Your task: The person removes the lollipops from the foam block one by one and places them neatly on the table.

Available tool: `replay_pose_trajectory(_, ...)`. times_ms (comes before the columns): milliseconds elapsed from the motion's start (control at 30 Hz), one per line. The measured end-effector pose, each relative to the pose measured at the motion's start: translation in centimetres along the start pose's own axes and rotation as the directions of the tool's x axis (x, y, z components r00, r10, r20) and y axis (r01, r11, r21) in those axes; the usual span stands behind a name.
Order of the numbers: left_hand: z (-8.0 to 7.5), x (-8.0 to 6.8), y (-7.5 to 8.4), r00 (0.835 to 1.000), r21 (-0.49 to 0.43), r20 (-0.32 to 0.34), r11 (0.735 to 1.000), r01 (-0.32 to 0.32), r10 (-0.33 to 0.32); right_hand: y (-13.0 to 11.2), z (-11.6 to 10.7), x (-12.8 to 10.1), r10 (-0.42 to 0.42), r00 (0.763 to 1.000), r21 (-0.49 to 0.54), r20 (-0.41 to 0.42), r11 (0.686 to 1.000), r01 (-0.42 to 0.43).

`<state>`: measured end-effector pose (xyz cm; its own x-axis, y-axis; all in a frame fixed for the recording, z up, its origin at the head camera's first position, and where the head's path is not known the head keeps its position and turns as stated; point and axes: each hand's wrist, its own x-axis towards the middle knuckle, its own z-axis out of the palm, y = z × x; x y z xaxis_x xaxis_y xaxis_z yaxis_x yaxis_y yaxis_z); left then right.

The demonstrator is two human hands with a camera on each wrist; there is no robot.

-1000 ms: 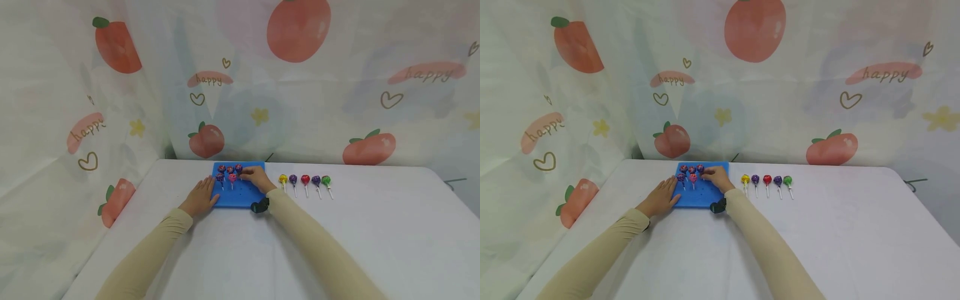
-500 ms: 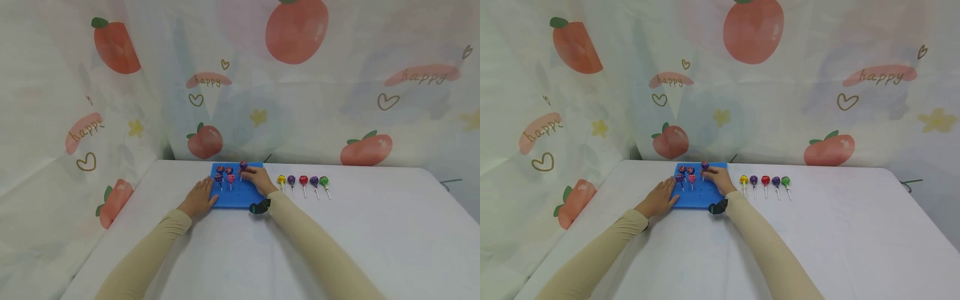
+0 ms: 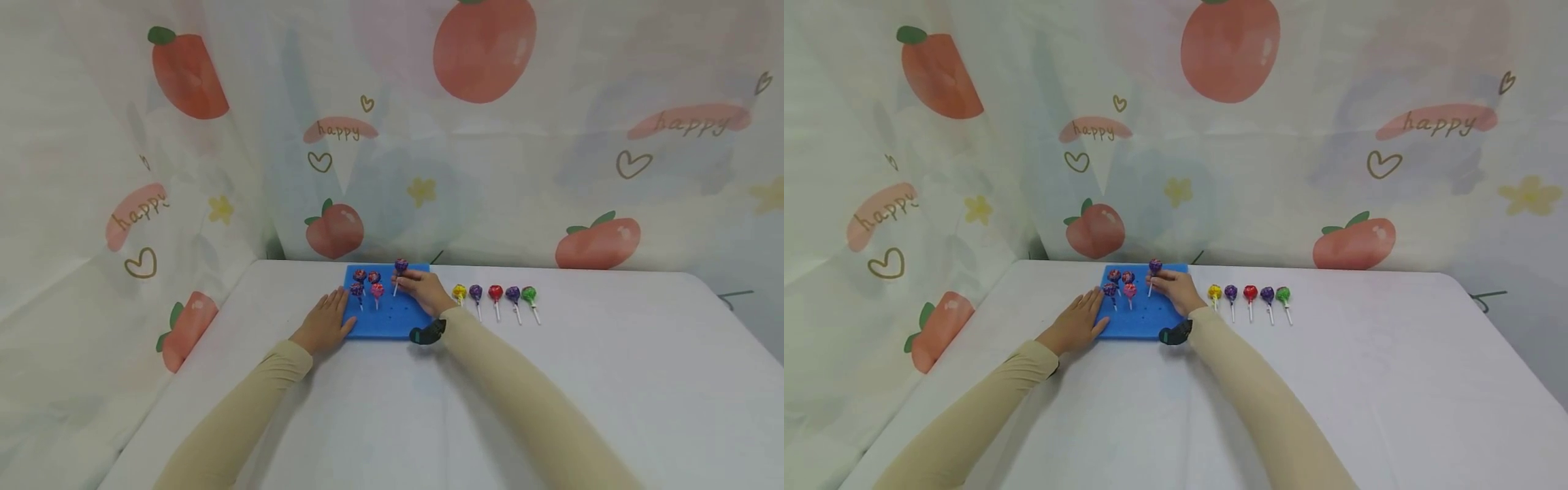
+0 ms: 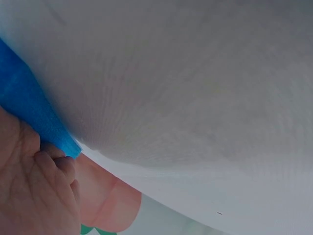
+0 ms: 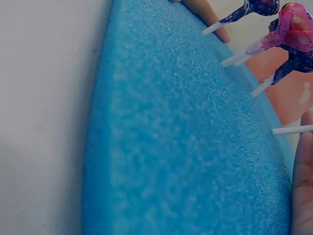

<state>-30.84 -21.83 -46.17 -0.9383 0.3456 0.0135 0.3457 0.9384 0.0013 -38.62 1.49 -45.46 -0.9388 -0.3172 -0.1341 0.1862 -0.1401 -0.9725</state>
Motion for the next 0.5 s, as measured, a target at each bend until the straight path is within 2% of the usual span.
replay_pose_trajectory(133,-0.4,-0.1,0.4,1.000,-0.018,0.007,1.000,0.003,-0.003,-0.4,-0.5,-0.8,0.023,1.000,-0.032,0.012,0.999,-0.022)
replay_pose_trajectory(367,-0.6,-0.2,0.5,1.000,0.002,0.021,1.000,-0.002,0.002,-1.7,-1.3,-2.4,0.071,0.997,-0.084,0.007,0.994,-0.070)
replay_pose_trajectory(500,-0.5,-0.2,0.3,1.000,-0.006,0.008,1.000,-0.002,0.002,-3.0,-1.9,-4.0,0.056,0.998,-0.137,0.042,0.989,-0.049)
